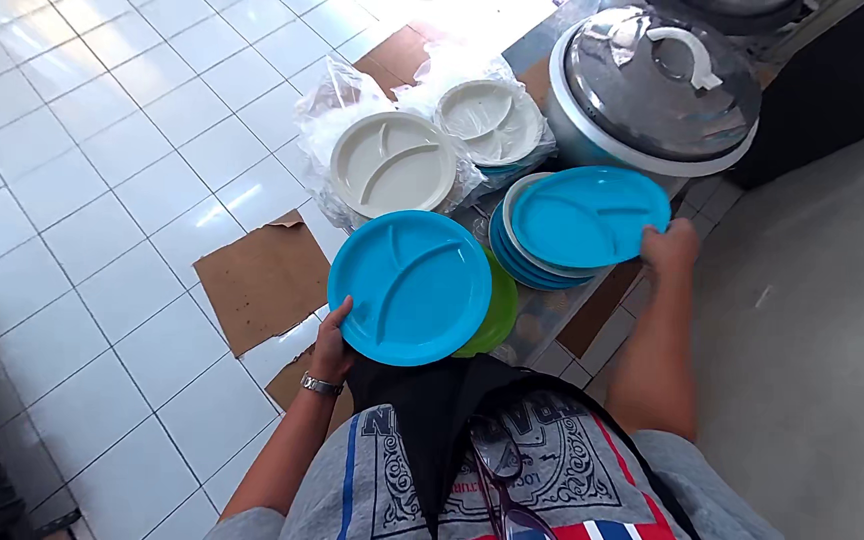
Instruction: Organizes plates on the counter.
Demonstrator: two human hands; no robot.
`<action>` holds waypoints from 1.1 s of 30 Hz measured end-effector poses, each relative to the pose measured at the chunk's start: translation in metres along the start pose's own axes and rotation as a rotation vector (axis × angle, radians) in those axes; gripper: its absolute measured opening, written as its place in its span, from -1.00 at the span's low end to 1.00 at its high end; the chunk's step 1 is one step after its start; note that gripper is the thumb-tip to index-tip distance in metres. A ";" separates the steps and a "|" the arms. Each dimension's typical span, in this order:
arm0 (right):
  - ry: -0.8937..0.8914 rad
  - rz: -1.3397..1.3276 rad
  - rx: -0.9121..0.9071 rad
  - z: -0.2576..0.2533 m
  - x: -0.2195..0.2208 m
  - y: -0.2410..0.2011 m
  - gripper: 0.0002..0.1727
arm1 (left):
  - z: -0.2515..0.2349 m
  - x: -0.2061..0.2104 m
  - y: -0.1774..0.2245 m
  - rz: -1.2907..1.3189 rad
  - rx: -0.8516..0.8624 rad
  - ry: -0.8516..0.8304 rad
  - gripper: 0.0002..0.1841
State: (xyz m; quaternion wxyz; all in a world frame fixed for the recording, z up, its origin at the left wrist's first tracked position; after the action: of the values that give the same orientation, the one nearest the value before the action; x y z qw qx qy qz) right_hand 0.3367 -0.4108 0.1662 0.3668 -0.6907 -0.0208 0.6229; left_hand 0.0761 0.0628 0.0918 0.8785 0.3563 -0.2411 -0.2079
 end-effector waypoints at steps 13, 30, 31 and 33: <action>-0.432 -0.270 -0.830 0.116 0.062 -0.186 -0.59 | -0.002 0.027 -0.004 -0.013 0.035 -0.207 -0.57; -0.844 -0.018 -0.751 0.161 0.167 -0.193 -0.20 | 0.016 0.011 -0.003 -0.144 -0.029 -0.197 -0.64; -0.839 -0.025 -0.753 0.162 0.166 -0.192 -0.21 | 0.015 0.011 -0.004 -0.150 -0.018 -0.148 -0.64; -0.845 -0.080 -0.740 0.161 0.160 -0.189 -0.18 | 0.012 0.009 -0.007 -0.131 0.003 -0.090 -0.65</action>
State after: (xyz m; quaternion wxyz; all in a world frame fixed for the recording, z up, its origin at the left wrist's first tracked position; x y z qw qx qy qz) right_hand 0.3127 -0.1180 0.1387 0.0834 -0.4624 -0.4091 0.7822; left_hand 0.0751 0.0472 0.0962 0.8508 0.3628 -0.2567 -0.2802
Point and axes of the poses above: each hand's wrist, its own z-axis away from the middle knuckle, its own x-axis out of the palm, y = z × x, the point moved 8 cm from there along -z, towards the middle knuckle, and after that the axes turned 9 degrees about y, right-handed, at the moved point
